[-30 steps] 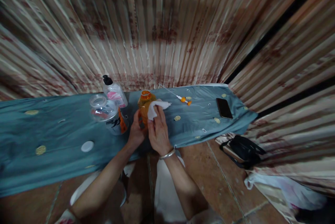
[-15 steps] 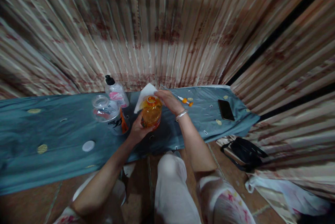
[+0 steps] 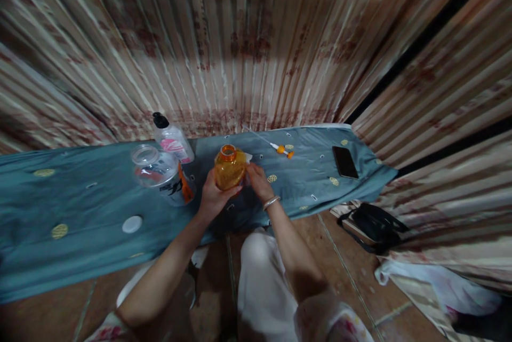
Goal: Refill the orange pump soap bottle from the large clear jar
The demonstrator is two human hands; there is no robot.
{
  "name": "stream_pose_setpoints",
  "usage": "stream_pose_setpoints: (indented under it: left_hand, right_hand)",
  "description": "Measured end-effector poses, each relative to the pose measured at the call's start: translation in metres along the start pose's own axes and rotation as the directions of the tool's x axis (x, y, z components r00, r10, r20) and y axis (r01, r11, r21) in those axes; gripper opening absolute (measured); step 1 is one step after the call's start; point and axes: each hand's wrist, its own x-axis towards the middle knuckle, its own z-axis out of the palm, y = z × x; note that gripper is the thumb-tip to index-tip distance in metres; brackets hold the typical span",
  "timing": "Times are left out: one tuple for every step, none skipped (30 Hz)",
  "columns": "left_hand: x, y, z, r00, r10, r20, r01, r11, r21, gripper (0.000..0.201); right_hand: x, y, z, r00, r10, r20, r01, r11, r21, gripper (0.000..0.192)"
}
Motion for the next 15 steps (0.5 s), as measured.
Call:
stream_pose_setpoints:
  left_hand:
    - [0.001, -0.001, 0.002, 1.0, -0.019, 0.003, 0.019, 1.0, -0.02, 0.067]
    - [0.002, -0.002, 0.004, 0.999, -0.037, 0.006, 0.037, 0.998, -0.043, 0.063]
    - [0.003, -0.002, 0.005, 0.999, -0.052, 0.008, 0.052, 0.996, -0.067, 0.06]
    - [0.004, -0.002, 0.005, 0.998, -0.065, 0.008, 0.066, 0.994, -0.092, 0.058]
    - [0.005, -0.001, 0.004, 0.997, -0.079, 0.006, 0.079, 0.99, -0.116, 0.057]
    - [0.006, 0.0, 0.003, 0.996, -0.094, 0.002, 0.093, 0.986, -0.14, 0.056]
    - [0.008, 0.002, 0.001, 0.994, -0.109, -0.004, 0.107, 0.981, -0.163, 0.055]
    - [0.009, 0.004, -0.002, 0.992, -0.125, -0.011, 0.121, 0.975, -0.187, 0.055]
    - [0.01, 0.006, -0.005, 0.99, -0.141, -0.019, 0.134, 0.968, -0.21, 0.054]
    - [0.01, 0.009, -0.007, 0.988, -0.155, -0.025, 0.145, 0.961, -0.234, 0.054]
    - [0.01, 0.012, -0.01, 0.986, -0.167, -0.032, 0.153, 0.954, -0.257, 0.053]
    - [0.01, 0.015, -0.013, 0.984, -0.175, -0.04, 0.157, 0.947, -0.281, 0.052]
    - [0.01, 0.018, -0.016, 0.982, -0.181, -0.048, 0.158, 0.939, -0.305, 0.051]
    - [0.01, 0.022, -0.018, 0.981, -0.185, -0.058, 0.156, 0.932, -0.327, 0.051]
    - [0.009, 0.025, -0.02, 0.98, -0.187, -0.068, 0.152, 0.925, -0.347, 0.05]
  right_hand:
    - [-0.001, -0.001, 0.0, 1.0, 0.008, -0.019, -0.007, 1.0, 0.02, 0.034]
    - [-0.001, -0.003, 0.0, 0.999, 0.018, -0.033, -0.016, 0.999, 0.044, 0.033]
    - [0.0, -0.006, 0.0, 0.999, 0.029, -0.04, -0.026, 0.997, 0.069, 0.031]
    - [0.002, -0.007, 0.0, 0.998, 0.038, -0.041, -0.034, 0.995, 0.09, 0.03]
    - [0.003, -0.008, 0.001, 0.998, 0.049, -0.038, -0.044, 0.993, 0.111, 0.029]
    - [0.005, -0.008, 0.003, 0.998, 0.061, -0.033, -0.056, 0.99, 0.13, 0.029]
    - [0.006, -0.007, 0.005, 0.997, 0.075, -0.025, -0.07, 0.986, 0.149, 0.029]
    - [0.006, -0.004, 0.008, 0.996, 0.091, -0.015, -0.087, 0.982, 0.168, 0.029]
    - [0.005, 0.0, 0.01, 0.994, 0.108, -0.002, -0.106, 0.977, 0.187, 0.03]
    - [0.002, 0.004, 0.013, 0.992, 0.124, 0.014, -0.125, 0.97, 0.208, 0.031]
    - [-0.001, 0.008, 0.015, 0.99, 0.14, 0.029, -0.143, 0.963, 0.23, 0.033]
    - [-0.005, 0.011, 0.017, 0.987, 0.154, 0.045, -0.16, 0.954, 0.253, 0.034]
    - [-0.009, 0.014, 0.018, 0.984, 0.169, 0.059, -0.179, 0.944, 0.276, 0.036]
    - [-0.015, 0.016, 0.019, 0.98, 0.184, 0.074, -0.198, 0.933, 0.299, 0.036]
    - [-0.02, 0.016, 0.02, 0.975, 0.201, 0.091, -0.22, 0.921, 0.321, 0.037]
